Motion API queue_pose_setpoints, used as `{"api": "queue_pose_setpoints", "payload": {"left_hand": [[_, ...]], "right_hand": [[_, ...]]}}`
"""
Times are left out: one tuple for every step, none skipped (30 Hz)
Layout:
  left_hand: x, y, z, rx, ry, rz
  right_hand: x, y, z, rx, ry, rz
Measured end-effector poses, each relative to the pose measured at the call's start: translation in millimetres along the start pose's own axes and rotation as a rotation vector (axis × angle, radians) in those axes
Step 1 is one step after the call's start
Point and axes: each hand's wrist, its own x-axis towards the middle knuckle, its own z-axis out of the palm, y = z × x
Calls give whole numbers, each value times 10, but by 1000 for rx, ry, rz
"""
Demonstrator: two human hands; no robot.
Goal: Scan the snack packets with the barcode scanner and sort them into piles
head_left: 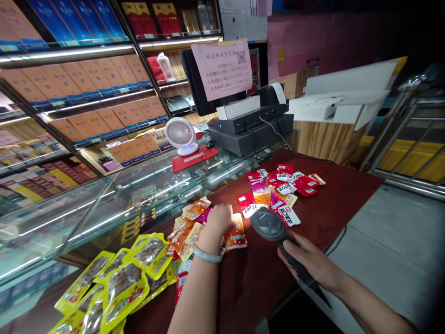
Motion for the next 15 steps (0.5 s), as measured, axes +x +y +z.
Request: {"api": "queue_pose_setpoints", "payload": {"left_hand": [[17, -31, 35, -18, 49, -11], [36, -54, 70, -43, 95, -14], [55, -65, 101, -79, 142, -8], [73, -66, 126, -124, 186, 11], [87, -56, 143, -171, 225, 38], [96, -39, 152, -210, 254, 62], [97, -16, 150, -229, 267, 72], [89, 9, 141, -220, 262, 61], [73, 35, 126, -185, 235, 26], [52, 58, 108, -133, 198, -25], [28, 77, 88, -76, 157, -75], [6, 91, 70, -26, 121, -109], [-11, 99, 56, 9, 94, -121], [-20, 101, 45, 27, 76, -116], [-21, 97, 40, 29, 69, -108]], "right_hand": [[-3, -2, 5, -2, -3, 4], [-5, -2, 10, -5, -3, 2], [-6, -1, 15, -7, -6, -3], [-7, 0, 19, -11, -8, -6], [-9, 0, 23, -15, -7, -7], [-11, -2, 25, -20, -7, -5], [-15, -5, 26, -27, -9, -2], [-20, -9, 25, -34, -9, -1], [-25, -13, 23, -40, -8, -2], [-30, -18, 19, -44, -6, -6], [-35, -23, 15, -47, -7, -8], [-38, -26, 11, -46, -7, -9], [-38, -28, 9, -42, -6, -6], [-37, -29, 7, -34, -4, 2], [-33, -26, 7, -25, 0, 12]]}}
